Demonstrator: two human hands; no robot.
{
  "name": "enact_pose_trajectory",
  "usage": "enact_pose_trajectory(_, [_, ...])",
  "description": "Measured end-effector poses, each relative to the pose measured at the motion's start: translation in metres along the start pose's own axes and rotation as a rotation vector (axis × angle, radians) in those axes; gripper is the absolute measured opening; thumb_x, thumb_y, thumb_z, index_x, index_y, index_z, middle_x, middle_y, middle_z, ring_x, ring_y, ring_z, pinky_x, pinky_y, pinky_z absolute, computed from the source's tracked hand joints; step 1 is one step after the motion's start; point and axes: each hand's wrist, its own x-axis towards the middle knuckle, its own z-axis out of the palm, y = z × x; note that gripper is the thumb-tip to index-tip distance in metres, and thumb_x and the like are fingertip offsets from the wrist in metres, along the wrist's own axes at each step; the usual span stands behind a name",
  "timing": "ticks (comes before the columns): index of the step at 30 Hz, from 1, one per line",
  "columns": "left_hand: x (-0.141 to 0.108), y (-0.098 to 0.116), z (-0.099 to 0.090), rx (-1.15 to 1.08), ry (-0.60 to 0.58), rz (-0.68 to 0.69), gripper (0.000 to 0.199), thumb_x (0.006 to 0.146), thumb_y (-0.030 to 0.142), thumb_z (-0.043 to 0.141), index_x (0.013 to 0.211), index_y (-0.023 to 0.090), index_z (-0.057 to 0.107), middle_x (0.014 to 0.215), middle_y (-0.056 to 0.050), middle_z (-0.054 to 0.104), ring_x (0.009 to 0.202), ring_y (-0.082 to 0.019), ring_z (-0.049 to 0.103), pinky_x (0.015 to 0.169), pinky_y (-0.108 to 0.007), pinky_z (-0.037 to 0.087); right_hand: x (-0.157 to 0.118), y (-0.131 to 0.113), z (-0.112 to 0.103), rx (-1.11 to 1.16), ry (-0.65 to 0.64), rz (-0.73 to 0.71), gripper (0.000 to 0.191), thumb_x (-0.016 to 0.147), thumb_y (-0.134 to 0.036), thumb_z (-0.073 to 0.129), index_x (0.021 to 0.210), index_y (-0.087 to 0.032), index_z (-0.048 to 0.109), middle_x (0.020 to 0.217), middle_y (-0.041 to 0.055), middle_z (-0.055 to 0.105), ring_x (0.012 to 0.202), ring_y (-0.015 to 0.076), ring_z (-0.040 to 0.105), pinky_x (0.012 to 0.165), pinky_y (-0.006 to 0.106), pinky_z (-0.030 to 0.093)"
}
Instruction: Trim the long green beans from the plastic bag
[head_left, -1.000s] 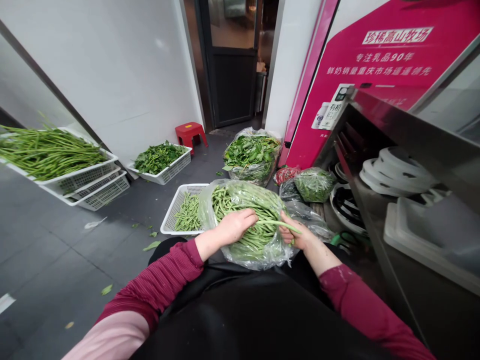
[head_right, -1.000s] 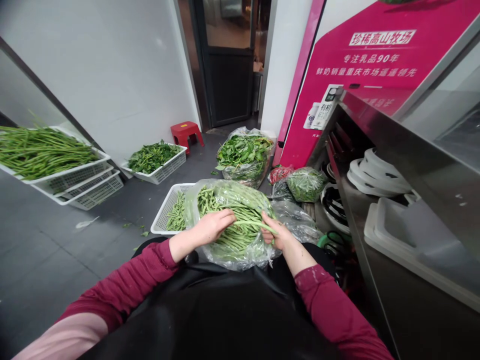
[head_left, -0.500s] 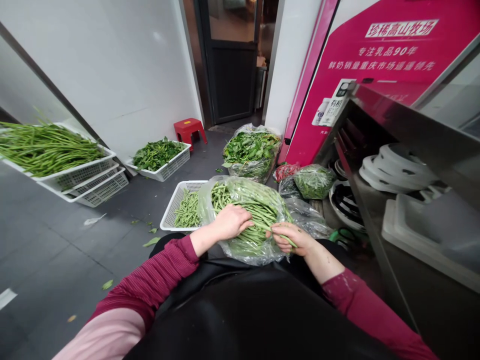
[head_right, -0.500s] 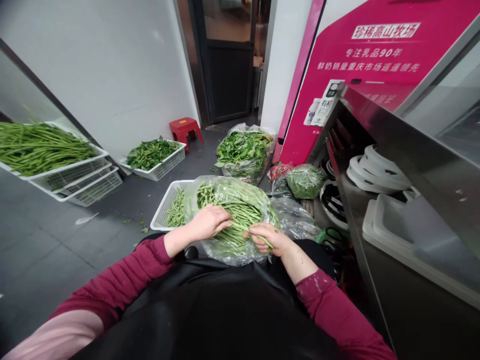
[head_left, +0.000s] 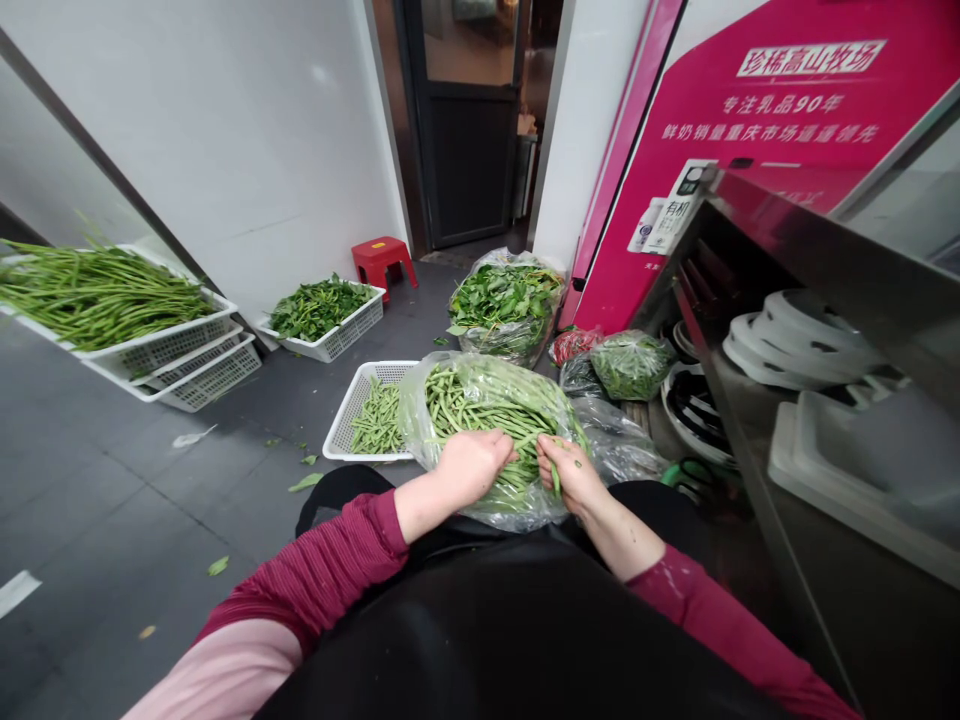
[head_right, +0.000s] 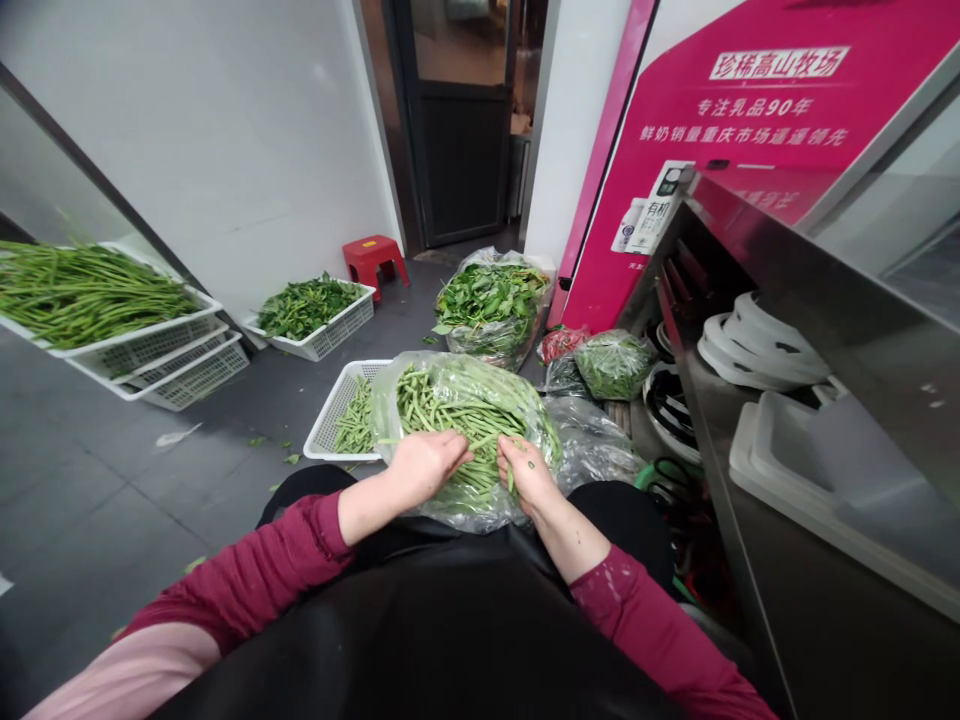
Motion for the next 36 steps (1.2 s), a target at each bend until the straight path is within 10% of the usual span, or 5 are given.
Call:
enact_pose_trajectory(5, [-0.009,0.018,-0.002,-0.046,0.026,0.179,0.036,0.087,0.040,0.028,0.073,0.017,0.052,0.065,-0.003,0.052,0.059,-0.012,0.050,0.052,-0.025,0.031,0.018,0.000,-0.016,0.139,0.134,0.074,0.036,0.066,-0.047,0.061,0.060,-0.019,0.038,0.040,-0.0086,0.033,0.032,0.0040,0.029,0.032,0.018,0.026])
enact_pose_trajectory(11, [0.005,0.005,0.003,-0.109,0.027,0.293,0.041,0.084,0.049,0.028,0.081,0.019,0.056,0.070,-0.002,0.056,0.066,-0.012,0.053,0.056,-0.025,0.031,-0.002,-0.001,-0.010,-0.029,-0.533,0.386,0.035,0.072,-0.051,0.052,0.069,-0.016,0.051,0.054,-0.0014,0.052,0.037,0.0083,0.045,0.038,0.023,0.038])
enact_pose_trajectory(18, [0.010,-0.030,-0.013,-0.113,-0.018,0.260,0.053,0.077,0.060,0.029,0.091,0.016,0.057,0.074,-0.005,0.060,0.073,-0.016,0.055,0.069,-0.028,0.034,-0.013,-0.004,-0.016,0.047,-0.616,0.355,0.024,0.072,-0.038,0.058,0.073,-0.015,0.053,0.045,-0.0092,0.034,0.032,0.0021,0.024,0.036,0.018,0.028])
enact_pose_trajectory(27, [-0.004,-0.061,-0.028,-0.311,-0.243,-0.053,0.042,0.087,0.041,0.024,0.073,0.016,0.053,0.061,-0.001,0.055,0.055,-0.010,0.050,0.053,-0.020,0.035,-0.017,-0.002,-0.010,-0.121,-0.498,0.290,0.024,0.072,-0.038,0.057,0.072,-0.016,0.050,0.048,-0.0083,0.036,0.035,0.0027,0.027,0.036,0.018,0.026])
enact_pose_trajectory(36, [-0.032,0.023,-0.019,-0.267,-0.082,0.110,0.033,0.086,0.033,0.029,0.070,0.016,0.053,0.063,-0.003,0.056,0.058,-0.011,0.052,0.056,-0.021,0.038,0.008,0.011,0.000,-0.061,-0.050,0.032,0.026,0.069,-0.039,0.057,0.064,-0.018,0.043,0.047,-0.0081,0.035,0.035,0.0042,0.031,0.035,0.018,0.028])
